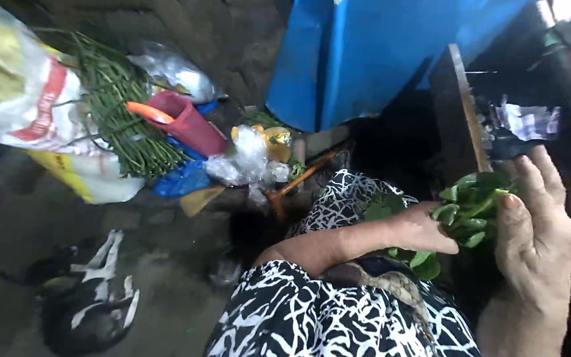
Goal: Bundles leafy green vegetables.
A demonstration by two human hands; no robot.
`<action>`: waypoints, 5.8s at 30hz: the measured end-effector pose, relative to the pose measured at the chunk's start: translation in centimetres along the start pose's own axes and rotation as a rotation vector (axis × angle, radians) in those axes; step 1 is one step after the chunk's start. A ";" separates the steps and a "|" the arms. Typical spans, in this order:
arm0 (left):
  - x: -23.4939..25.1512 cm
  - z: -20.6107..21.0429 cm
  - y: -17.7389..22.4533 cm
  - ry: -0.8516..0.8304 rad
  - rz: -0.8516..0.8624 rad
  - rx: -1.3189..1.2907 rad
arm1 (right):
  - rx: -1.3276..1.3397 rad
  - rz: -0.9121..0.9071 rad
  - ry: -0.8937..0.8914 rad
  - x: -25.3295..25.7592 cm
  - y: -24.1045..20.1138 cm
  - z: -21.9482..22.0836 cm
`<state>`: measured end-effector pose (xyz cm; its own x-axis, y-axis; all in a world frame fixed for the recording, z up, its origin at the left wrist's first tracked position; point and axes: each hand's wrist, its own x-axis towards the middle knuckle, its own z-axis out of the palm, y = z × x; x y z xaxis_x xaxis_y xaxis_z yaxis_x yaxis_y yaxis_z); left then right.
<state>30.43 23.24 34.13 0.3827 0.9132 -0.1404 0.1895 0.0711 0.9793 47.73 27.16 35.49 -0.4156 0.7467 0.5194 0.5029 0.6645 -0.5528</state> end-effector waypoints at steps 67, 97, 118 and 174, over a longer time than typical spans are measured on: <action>-4.9 -20.0 -9.7 0.820 -0.195 0.390 | 0.305 0.344 0.288 -0.1 -0.9 4.1; 4.4 0.6 -2.5 0.050 0.147 -0.357 | -0.066 0.290 0.293 2.5 6.7 -9.6; 5.3 -0.7 -1.5 0.094 0.172 -0.407 | -0.641 0.827 0.005 9.8 19.1 -18.2; 3.3 -1.8 0.0 0.139 0.140 0.335 | 1.317 0.123 -0.021 0.4 1.0 -6.9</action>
<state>30.02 26.98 33.92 0.3038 0.9521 0.0354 0.4379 -0.1725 0.8823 53.34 27.95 39.66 -0.4381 0.7964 0.4168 -0.5643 0.1173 -0.8172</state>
